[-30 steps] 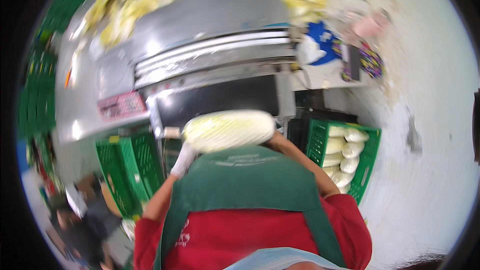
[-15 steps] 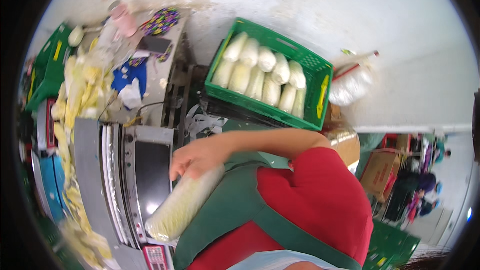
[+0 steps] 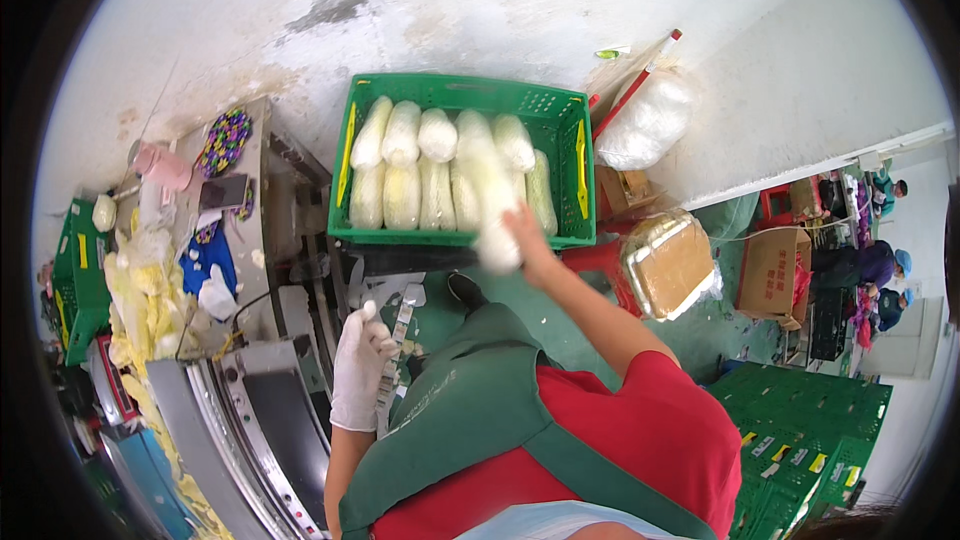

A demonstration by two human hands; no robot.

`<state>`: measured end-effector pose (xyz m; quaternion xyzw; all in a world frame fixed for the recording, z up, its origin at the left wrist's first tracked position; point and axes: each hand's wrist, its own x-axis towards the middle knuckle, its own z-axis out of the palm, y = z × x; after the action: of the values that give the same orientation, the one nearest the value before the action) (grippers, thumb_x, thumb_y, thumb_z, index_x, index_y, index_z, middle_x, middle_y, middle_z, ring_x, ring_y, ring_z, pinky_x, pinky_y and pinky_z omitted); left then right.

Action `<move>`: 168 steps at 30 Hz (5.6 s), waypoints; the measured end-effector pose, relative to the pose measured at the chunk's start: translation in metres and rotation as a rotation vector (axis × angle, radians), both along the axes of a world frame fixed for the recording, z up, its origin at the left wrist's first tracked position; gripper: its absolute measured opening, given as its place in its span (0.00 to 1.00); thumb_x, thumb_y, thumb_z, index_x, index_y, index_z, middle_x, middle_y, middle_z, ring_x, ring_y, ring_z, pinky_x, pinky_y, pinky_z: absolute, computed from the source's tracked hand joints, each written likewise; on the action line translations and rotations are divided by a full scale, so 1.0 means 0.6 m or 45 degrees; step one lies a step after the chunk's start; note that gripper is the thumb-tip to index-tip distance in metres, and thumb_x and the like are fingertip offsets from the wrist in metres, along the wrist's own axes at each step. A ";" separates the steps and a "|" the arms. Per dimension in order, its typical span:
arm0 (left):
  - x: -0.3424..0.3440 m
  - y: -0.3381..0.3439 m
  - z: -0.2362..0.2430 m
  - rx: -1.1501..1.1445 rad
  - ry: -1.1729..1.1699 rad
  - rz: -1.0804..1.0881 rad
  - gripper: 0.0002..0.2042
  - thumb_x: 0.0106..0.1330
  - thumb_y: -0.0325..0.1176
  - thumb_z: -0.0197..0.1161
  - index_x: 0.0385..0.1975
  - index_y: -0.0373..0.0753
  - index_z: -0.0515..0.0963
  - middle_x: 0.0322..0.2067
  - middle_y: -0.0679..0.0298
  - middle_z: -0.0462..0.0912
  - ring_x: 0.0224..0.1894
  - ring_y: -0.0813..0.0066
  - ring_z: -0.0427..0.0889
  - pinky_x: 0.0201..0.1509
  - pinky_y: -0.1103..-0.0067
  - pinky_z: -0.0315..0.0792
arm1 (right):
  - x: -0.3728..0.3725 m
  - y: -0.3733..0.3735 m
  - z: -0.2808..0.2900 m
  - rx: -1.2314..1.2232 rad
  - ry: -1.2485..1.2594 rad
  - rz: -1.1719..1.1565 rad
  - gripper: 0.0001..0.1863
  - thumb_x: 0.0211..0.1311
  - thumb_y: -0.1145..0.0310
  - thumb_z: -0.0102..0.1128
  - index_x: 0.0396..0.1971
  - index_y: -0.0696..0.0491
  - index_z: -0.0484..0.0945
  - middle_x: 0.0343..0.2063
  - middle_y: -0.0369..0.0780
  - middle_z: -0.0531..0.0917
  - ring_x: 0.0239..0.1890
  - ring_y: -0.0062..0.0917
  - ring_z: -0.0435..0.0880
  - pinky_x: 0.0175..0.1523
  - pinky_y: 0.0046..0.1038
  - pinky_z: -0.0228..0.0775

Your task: The person wraps individual cabbages in plastic mesh and film using a heat-sealer machine, then places the finished items into a plastic crate.

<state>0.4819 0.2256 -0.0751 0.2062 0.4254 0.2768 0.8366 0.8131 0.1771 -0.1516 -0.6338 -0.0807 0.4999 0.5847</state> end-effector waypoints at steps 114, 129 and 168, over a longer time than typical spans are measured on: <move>-0.231 -1.173 -0.402 -0.631 1.016 2.287 0.32 0.65 0.47 0.59 0.65 0.40 0.57 0.63 0.57 0.63 0.63 0.59 0.63 0.68 0.62 0.57 | 0.148 -0.127 -0.094 -0.186 -1.797 1.461 0.17 0.60 0.59 0.50 0.40 0.50 0.83 0.41 0.49 0.84 0.47 0.48 0.82 0.55 0.42 0.73; -0.188 -0.859 0.086 0.899 -0.660 2.641 0.21 0.70 0.44 0.56 0.58 0.41 0.72 0.53 0.60 0.80 0.53 0.65 0.81 0.55 0.66 0.79 | -0.271 -0.038 0.056 0.713 -0.772 2.020 0.10 0.71 0.72 0.49 0.44 0.60 0.77 0.35 0.41 0.83 0.33 0.21 0.81 0.41 0.22 0.73; -0.480 -0.505 0.140 0.929 0.579 2.189 0.33 0.63 0.31 0.66 0.67 0.36 0.59 0.61 0.61 0.70 0.63 0.70 0.70 0.65 0.71 0.67 | -0.953 -0.087 0.306 0.315 0.835 2.618 0.35 0.60 0.54 0.66 0.62 0.53 0.63 0.57 0.45 0.73 0.52 0.38 0.80 0.50 0.31 0.81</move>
<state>0.1937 -0.0773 0.0091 0.1202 0.4709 0.8644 0.1291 0.2416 0.1249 0.0320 -0.0355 -0.4625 0.8838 -0.0608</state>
